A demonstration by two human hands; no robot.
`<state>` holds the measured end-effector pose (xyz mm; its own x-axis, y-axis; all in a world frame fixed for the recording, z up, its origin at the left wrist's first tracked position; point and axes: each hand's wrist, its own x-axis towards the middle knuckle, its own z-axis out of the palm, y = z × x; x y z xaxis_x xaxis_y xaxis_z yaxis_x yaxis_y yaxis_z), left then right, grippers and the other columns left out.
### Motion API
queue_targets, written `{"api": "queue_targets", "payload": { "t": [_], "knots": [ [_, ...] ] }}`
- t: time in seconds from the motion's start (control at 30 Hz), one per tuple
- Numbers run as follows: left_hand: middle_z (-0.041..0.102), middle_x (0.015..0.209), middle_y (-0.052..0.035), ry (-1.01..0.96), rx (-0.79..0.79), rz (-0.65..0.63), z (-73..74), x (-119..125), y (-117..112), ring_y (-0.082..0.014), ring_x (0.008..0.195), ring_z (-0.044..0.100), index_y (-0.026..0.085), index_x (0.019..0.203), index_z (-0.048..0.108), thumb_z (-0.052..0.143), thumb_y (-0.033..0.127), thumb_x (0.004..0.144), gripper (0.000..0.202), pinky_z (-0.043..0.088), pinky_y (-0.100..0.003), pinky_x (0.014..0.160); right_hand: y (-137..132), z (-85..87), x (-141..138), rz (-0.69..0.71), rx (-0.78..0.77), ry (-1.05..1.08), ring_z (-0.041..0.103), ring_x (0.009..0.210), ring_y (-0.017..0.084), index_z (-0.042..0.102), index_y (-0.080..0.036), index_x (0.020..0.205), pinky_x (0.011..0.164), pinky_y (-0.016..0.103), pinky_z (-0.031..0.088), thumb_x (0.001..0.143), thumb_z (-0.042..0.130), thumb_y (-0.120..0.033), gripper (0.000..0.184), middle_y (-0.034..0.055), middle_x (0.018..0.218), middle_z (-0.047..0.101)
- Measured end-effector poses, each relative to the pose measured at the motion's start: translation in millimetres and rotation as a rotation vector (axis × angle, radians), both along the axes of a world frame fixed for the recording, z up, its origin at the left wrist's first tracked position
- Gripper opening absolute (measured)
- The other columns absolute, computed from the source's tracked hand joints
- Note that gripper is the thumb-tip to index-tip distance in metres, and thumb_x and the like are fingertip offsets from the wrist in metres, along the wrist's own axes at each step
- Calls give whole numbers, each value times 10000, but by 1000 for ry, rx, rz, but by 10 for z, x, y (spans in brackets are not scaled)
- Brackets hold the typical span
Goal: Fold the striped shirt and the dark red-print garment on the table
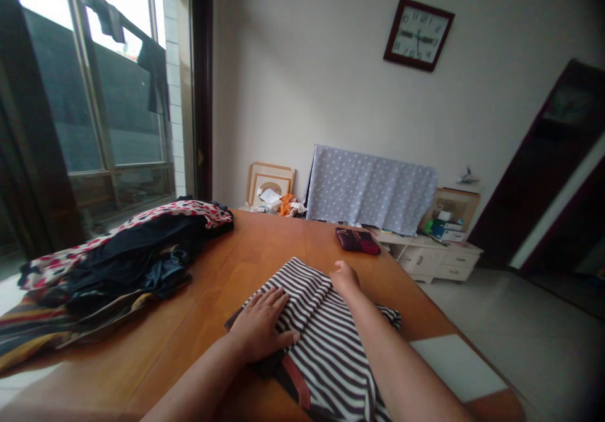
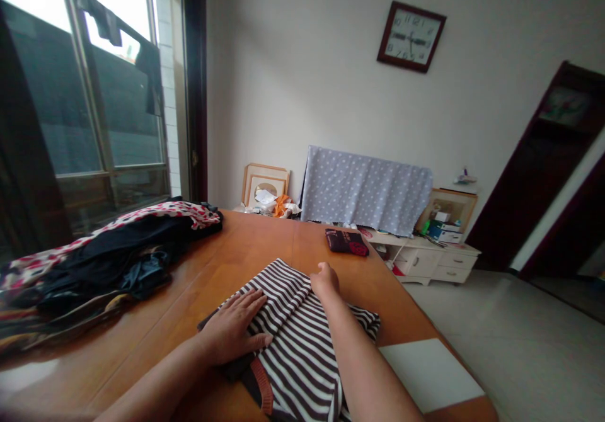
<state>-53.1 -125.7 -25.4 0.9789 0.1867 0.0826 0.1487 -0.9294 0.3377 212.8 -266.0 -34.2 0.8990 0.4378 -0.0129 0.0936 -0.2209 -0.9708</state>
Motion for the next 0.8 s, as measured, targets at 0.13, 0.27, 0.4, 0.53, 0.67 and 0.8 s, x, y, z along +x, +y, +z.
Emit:
{"api": "queue_targets", "payload": {
  "t": [0.13, 0.27, 0.4, 0.53, 0.67, 0.8],
  "knots": [
    [299, 1657, -96, -1, 10, 8, -2, -4, -22, -350, 1535, 235, 239, 1553, 418, 455, 887, 753, 1030, 167, -538, 1256, 51, -17, -158, 45, -160, -381, 475, 1349, 291, 671, -269, 1184, 1137, 412, 327, 815, 679, -263, 370, 102, 1381, 604],
    [284, 1659, -110, 11, 22, 4, 19, -20, -41, -353, 1537, 224, 222, 1563, 401, 447, 910, 734, 1078, 153, -539, 1257, 123, -242, -340, 327, -326, -567, 275, 1508, 299, 590, -257, 1382, 1227, 479, 117, 920, 599, -403, 485, 100, 1576, 430],
    [290, 1657, -119, 13, 16, -3, 33, -32, -47, -357, 1536, 225, 219, 1567, 392, 460, 908, 729, 1087, 151, -543, 1255, 127, -362, -374, 356, -397, -529, 177, 1546, 264, 538, -272, 1436, 1233, 492, 21, 961, 544, -468, 514, 85, 1625, 346],
    [353, 1636, -118, -29, -29, 4, 50, -33, -12, -345, 1517, 282, 227, 1536, 437, 490, 843, 783, 974, 221, -504, 1241, 76, -276, -306, 340, -345, -494, 278, 1513, 263, 580, -246, 1397, 1232, 444, 130, 930, 598, -443, 507, 96, 1589, 415],
    [517, 1512, -128, -163, 3, 204, 93, -93, 101, -293, 1392, 468, 222, 1433, 528, 420, 610, 949, 630, 362, -433, 1151, -130, -152, -184, 176, -290, -468, 530, 1327, 248, 667, -225, 1255, 1138, 354, 333, 898, 636, -380, 390, 111, 1402, 615],
    [598, 1364, -185, -65, 70, 515, 106, -213, 289, -357, 1247, 558, 182, 1319, 581, 487, 603, 883, 613, 450, -480, 998, -412, -103, -107, 78, -342, -469, 615, 1175, 273, 720, -218, 1030, 1045, 362, 395, 851, 682, -354, 228, 123, 1173, 717]
  ]
}}
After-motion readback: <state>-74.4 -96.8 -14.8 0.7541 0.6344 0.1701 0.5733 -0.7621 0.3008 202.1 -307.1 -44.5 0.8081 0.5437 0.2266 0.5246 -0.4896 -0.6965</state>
